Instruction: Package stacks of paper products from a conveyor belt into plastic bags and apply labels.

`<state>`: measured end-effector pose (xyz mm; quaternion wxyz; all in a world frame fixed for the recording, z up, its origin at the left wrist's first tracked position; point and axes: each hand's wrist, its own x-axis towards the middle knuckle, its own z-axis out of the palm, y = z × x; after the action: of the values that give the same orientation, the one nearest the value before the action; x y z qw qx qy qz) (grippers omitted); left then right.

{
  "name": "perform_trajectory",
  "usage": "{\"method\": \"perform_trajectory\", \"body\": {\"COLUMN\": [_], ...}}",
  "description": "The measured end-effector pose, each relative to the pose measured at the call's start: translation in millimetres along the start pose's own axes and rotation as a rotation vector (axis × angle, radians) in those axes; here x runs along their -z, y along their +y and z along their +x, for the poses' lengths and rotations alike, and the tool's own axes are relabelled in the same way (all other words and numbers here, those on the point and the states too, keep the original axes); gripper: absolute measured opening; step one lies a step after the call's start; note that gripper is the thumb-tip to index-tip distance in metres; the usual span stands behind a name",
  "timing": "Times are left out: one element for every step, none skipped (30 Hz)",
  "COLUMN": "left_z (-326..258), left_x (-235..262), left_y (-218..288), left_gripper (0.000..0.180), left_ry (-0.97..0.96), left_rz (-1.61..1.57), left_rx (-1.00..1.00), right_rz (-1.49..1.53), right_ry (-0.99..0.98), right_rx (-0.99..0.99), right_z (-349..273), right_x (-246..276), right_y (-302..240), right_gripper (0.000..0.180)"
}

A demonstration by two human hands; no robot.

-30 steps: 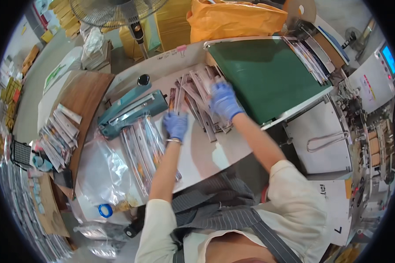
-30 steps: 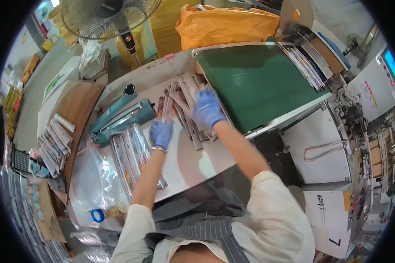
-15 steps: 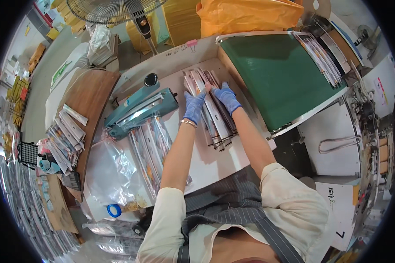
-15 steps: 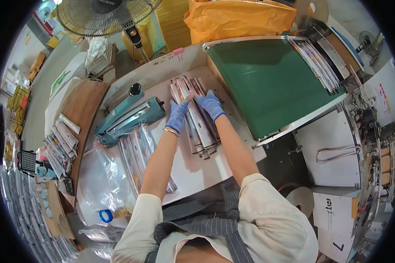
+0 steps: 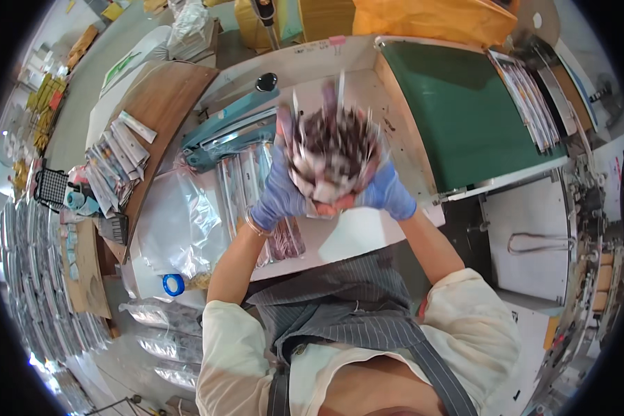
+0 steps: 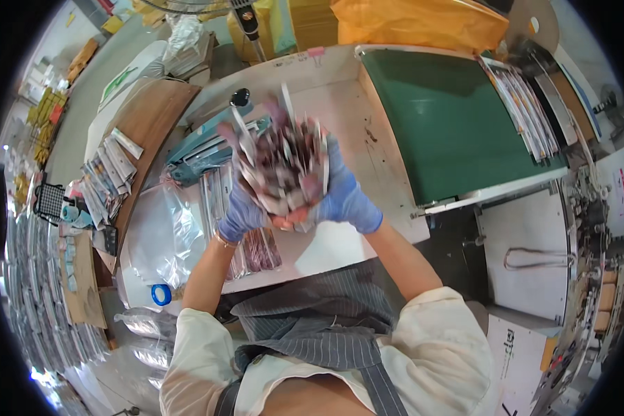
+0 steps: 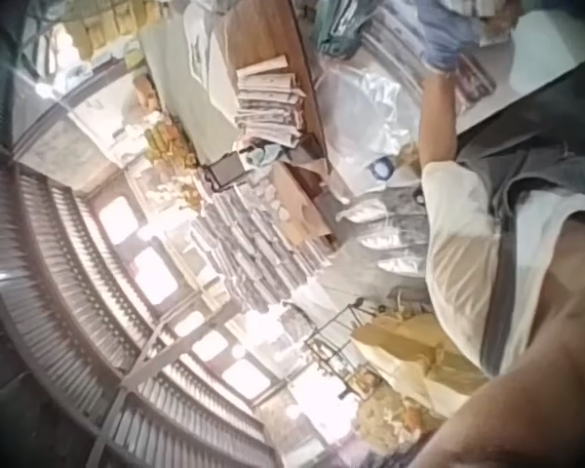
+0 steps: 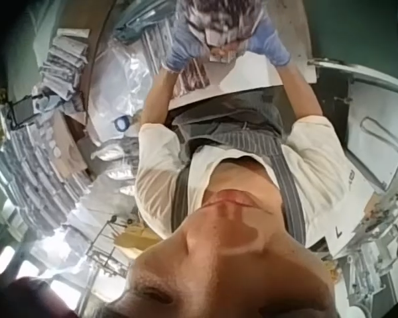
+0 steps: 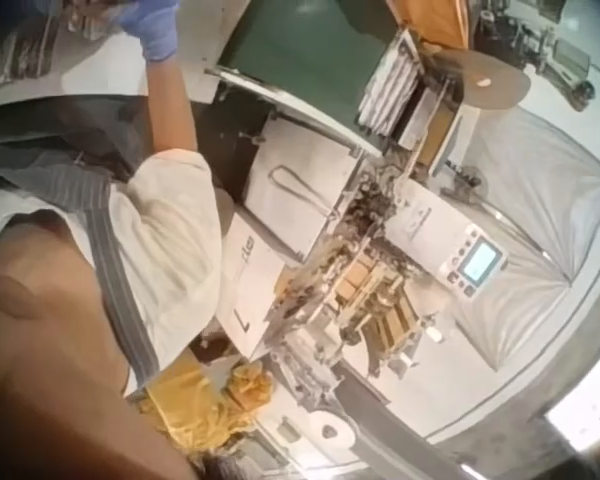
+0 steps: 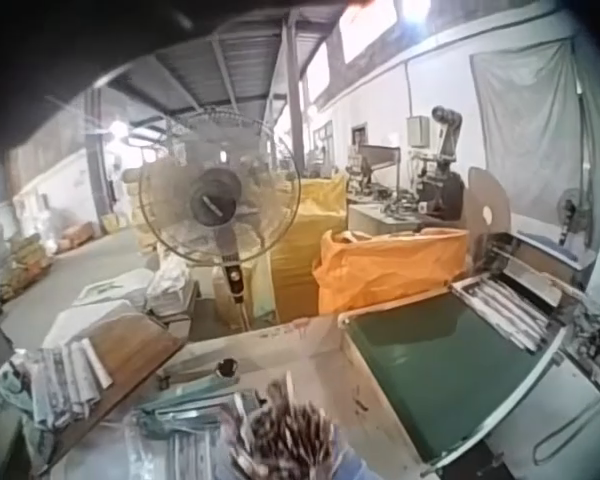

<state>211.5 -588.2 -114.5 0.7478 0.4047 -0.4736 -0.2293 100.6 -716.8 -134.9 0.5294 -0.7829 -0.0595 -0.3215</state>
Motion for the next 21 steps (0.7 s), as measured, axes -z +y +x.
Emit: {"method": "perform_trajectory", "body": {"left_z": [-3.2, -9.4, -14.9, -20.2, -28.8, -41.4, -55.5, -66.2, -73.6, -80.6, -91.4, -107.3, -125.5, -138.4, -157.1, -174.5, -193.5, -214.3, -236.6, -249.3, -249.8], "left_x": [-3.3, -3.8, -2.7, 0.8, 4.5, 2.5, 9.8, 19.5, 19.8, 17.9, 17.9, 20.1, 14.9, 2.3, -5.6, -11.1, -9.3, 1.2, 17.1, 42.3, 79.7], "left_y": [5.8, 11.6, 15.2, 16.9, 19.4, 16.9, 9.4, 6.1, 14.8, 22.4, 27.3, 33.7, 41.8, 50.5, 52.3, 48.9, 33.8, 33.9, 40.7, 40.4, 59.5], "left_gripper": [0.130, 0.142, 0.142, 0.143, 0.145, 0.134, 0.121, 0.109, 0.093, 0.077, 0.063, 0.056, 0.052, 0.049, 0.047, 0.044, 0.033, 0.024, 0.016, 0.006, 0.002], "left_ry": [0.016, 0.036, 0.051, -0.008, -0.064, -0.038, -0.035, -0.026, -0.002, 0.028, 0.046, 0.059, 0.142, 0.208, 0.356, 0.492, 0.722, 0.766, 0.757, 0.930, 0.880], "left_rz": [-0.069, -0.139, -0.136, -0.072, -0.003, 0.012, 0.035, 0.061, 0.009, -0.044, -0.248, -0.453, -0.632, -0.820, -0.882, -0.946, -0.755, -0.123, 0.503, 0.584, 1.156], "left_rx": [-0.025, -0.046, -0.050, -0.052, -0.054, 0.005, 0.116, 0.223, 0.303, 0.382, 0.547, 0.813, 0.866, 0.909, 0.877, 0.843, 0.778, 0.623, 0.440, 0.183, 0.186], "right_rz": [0.186, 0.375, 0.390, 0.398, 0.267, 0.134, 0.085, 0.103, 0.139, 0.173, 0.200, 0.350, 0.492, 0.617, 0.776, 0.776, 0.822, 0.865, 0.870, 0.883, 0.890], "right_ry": [0.035, 0.067, 0.114, 0.098, -0.042, -0.183, -0.176, -0.206, -0.108, -0.018, -0.064, -0.197, -0.334, -0.463, -0.559, -0.562, -0.542, -0.512, -0.524, -0.518, -0.491], "right_rx": [0.011, 0.013, 0.065, 0.061, 0.104, 0.155, 0.210, 0.223, 0.036, -0.156, -0.159, -0.362, -0.569, -0.779, -0.747, -0.800, -0.862, -0.925, -0.928, -0.941, -0.957], "right_z": [3.6, 8.5, 13.7, 15.7, 17.8, 21.6, 23.6, 23.2, 18.4, 16.6, 14.9, 14.7, 15.0, 15.0, 2.4, -11.2, -21.6, -26.2, -24.7, -23.2, -24.5], "right_x": [-4.3, -9.7, -12.3, -11.6, -9.5, -10.0, -20.3, -30.9, -43.2, -55.2, -62.0, -62.6, -64.4, -68.4, -87.5, -101.4, -115.0, -123.4, -129.3, -137.4, -142.2], "right_y": [-16.3, -34.5, -47.6, -52.3, -55.5, -58.7, -64.6, -68.4, -72.9, -75.0, -74.7, -71.7, -67.2, -64.2, -40.7, -23.6, -15.0, -9.9, -12.4, -17.3, -20.5], "right_gripper": [0.124, 0.129, 0.114, 0.114, 0.102, 0.089, 0.067, 0.067, 0.065, 0.062, 0.062, 0.054, 0.047, 0.040, 0.037, 0.034, 0.031, 0.029, 0.029, 0.028, 0.028]}}
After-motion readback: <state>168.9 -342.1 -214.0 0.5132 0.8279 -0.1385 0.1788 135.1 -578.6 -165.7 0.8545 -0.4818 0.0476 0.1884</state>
